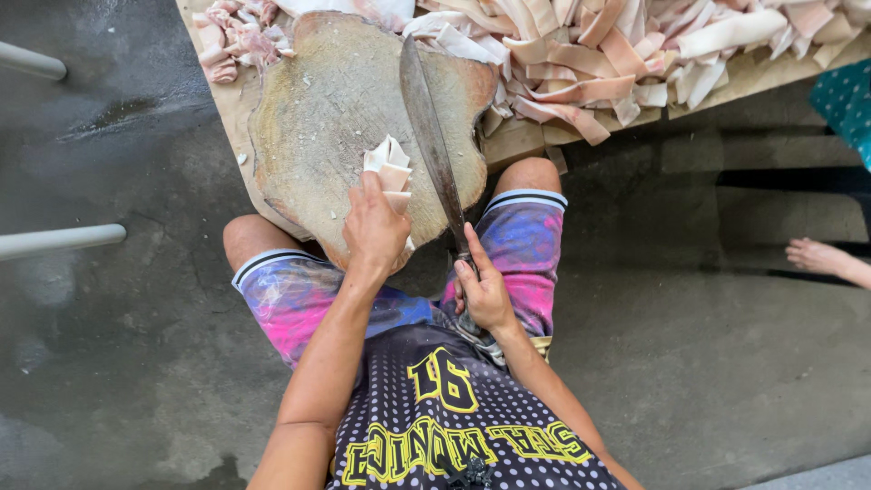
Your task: The person cuts pieces of pork skin and fat into smaller strips using a large knife on a wooden cutting block.
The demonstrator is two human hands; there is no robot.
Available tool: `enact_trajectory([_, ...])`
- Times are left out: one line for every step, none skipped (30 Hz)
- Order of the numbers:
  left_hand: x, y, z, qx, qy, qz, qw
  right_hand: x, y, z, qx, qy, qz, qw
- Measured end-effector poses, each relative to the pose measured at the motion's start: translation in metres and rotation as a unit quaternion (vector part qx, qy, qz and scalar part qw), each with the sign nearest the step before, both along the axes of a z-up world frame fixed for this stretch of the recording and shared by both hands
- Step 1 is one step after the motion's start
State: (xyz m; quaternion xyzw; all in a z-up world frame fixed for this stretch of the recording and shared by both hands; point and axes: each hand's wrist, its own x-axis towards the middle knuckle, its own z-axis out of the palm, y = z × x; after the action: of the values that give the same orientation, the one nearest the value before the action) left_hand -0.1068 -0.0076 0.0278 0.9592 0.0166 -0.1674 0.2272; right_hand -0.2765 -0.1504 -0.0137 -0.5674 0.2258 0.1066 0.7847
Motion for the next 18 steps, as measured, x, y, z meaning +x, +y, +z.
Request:
enact_trajectory([0.001, 0.002, 0.002, -0.010, -0.001, 0.002, 1.000, -0.002, -0.003, 0.000, 0.016, -0.007, -0.001, 1.000])
enact_trajectory([0.002, 0.005, 0.003, -0.018, -0.001, 0.002, 1.000, -0.004, -0.003, -0.001, 0.035, -0.012, -0.004, 0.999])
enact_trajectory([0.003, 0.005, 0.004, -0.026, -0.001, 0.002, 1.000, -0.007, -0.005, -0.002, 0.054, -0.017, -0.007, 0.998])
enact_trajectory([0.001, 0.005, 0.005, -0.026, -0.014, -0.002, 1.000, -0.010, -0.008, -0.002, 0.058, -0.016, -0.012, 0.998])
enact_trajectory([-0.001, 0.003, 0.003, -0.026, -0.027, -0.006, 0.999, -0.013, -0.012, -0.002, 0.061, -0.015, -0.018, 0.998])
enact_trajectory([-0.004, 0.002, 0.001, -0.025, -0.039, -0.013, 0.999, -0.016, -0.013, -0.002, 0.066, -0.014, -0.026, 0.997])
enact_trajectory([-0.008, 0.001, -0.003, 0.000, -0.030, -0.027, 0.999, -0.019, -0.014, -0.002, 0.071, -0.008, -0.029, 0.997])
enact_trajectory([-0.008, -0.001, -0.007, 0.022, -0.026, -0.042, 0.999, -0.017, -0.017, -0.003, 0.074, -0.006, -0.033, 0.997])
enact_trajectory([-0.006, 0.000, -0.011, 0.044, -0.021, -0.057, 0.997, -0.014, -0.019, -0.003, 0.077, -0.005, -0.037, 0.996])
enact_trajectory([-0.006, 0.002, -0.015, 0.027, 0.011, -0.029, 0.999, -0.014, -0.021, -0.001, 0.088, -0.003, -0.041, 0.995])
enact_trajectory([-0.004, 0.005, -0.018, 0.009, 0.043, 0.000, 0.999, -0.015, -0.023, 0.002, 0.099, -0.001, -0.045, 0.994])
enact_trajectory([0.002, 0.005, -0.019, -0.009, 0.073, 0.025, 0.997, -0.015, -0.026, 0.006, 0.108, -0.001, -0.054, 0.993])
enact_trajectory([0.013, 0.001, -0.017, -0.143, 0.094, 0.064, 0.983, -0.016, -0.031, 0.011, 0.112, -0.014, -0.069, 0.991])
enact_trajectory([0.027, -0.005, -0.011, -0.274, 0.115, 0.103, 0.949, -0.017, -0.037, 0.019, 0.117, -0.025, -0.084, 0.989])
enact_trajectory([0.043, -0.016, -0.001, -0.399, 0.135, 0.140, 0.896, -0.017, -0.045, 0.028, 0.121, -0.037, -0.098, 0.987])
enact_trajectory([0.062, -0.037, 0.012, -0.436, 0.111, 0.103, 0.887, -0.016, -0.054, 0.037, 0.126, -0.064, -0.123, 0.982])
enact_trajectory([0.082, -0.065, 0.026, -0.472, 0.088, 0.065, 0.875, -0.014, -0.064, 0.045, 0.130, -0.091, -0.148, 0.976])
enact_trajectory([0.103, -0.092, 0.039, -0.475, 0.109, 0.000, 0.873, -0.018, -0.074, 0.055, 0.132, -0.113, -0.173, 0.970])
